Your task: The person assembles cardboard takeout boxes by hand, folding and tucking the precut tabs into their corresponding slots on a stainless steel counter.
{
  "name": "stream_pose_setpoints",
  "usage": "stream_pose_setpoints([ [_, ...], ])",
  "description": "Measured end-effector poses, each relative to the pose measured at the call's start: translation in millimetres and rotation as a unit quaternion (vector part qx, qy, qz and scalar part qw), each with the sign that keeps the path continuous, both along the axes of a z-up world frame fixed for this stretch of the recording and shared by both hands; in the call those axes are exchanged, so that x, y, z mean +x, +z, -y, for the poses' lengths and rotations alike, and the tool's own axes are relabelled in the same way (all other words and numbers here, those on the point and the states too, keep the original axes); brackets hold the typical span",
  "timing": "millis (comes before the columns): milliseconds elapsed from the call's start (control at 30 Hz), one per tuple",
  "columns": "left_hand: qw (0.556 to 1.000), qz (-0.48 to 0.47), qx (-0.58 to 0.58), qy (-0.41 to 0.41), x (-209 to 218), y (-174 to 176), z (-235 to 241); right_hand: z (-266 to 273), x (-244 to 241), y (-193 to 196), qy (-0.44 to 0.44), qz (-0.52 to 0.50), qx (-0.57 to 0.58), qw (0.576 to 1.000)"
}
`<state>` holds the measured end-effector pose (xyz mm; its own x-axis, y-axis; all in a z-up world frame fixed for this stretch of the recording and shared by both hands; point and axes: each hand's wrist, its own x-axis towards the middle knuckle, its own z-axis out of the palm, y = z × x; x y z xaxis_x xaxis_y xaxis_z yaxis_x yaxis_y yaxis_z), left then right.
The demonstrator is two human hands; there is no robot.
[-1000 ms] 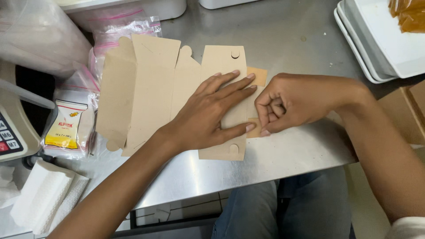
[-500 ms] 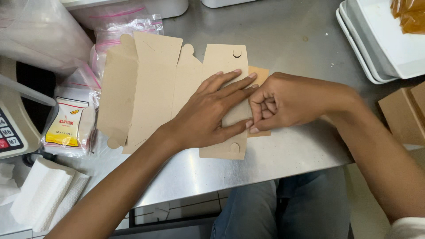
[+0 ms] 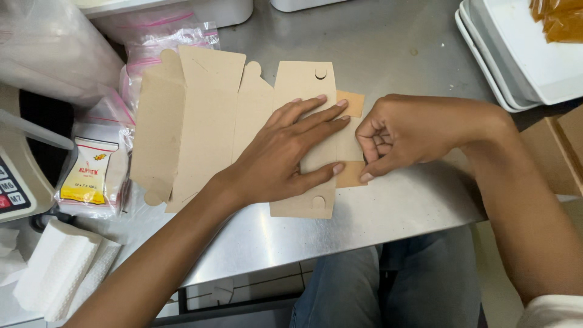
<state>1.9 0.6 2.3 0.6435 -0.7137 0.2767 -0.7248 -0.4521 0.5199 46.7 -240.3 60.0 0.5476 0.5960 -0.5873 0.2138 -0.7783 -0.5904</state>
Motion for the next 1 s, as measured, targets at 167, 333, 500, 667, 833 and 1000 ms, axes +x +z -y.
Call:
stream_pose_setpoints([
  [167, 0.999, -0.042, -0.031, 0.007, -1, 0, -3, 16, 12, -4, 0.015, 0.041, 0.131, 0.990],
  [333, 0.996, -0.056, -0.044, 0.048, -2, -1, -3, 16, 13, -6, -0.137, 0.190, 0.276, 0.932],
  [500, 0.998, -0.013, 0.042, 0.037, -4, -3, -1, 18, 26, -30, -0.185, 0.328, 0.134, 0.917],
  [667, 0.997, -0.012, 0.062, 0.041, -5, -3, -1, 0, 14, -10, -0.149, 0.266, 0.119, 0.945],
  [833, 0.998, -0.033, 0.045, 0.035, -4, 5, -6, 1, 15, -14, -0.141, 0.292, 0.092, 0.941],
  [1000, 0.977, -0.207, -0.036, -0.018, -6, 36, -22, -4, 21, -16, -0.197, 0.308, 0.167, 0.916],
])
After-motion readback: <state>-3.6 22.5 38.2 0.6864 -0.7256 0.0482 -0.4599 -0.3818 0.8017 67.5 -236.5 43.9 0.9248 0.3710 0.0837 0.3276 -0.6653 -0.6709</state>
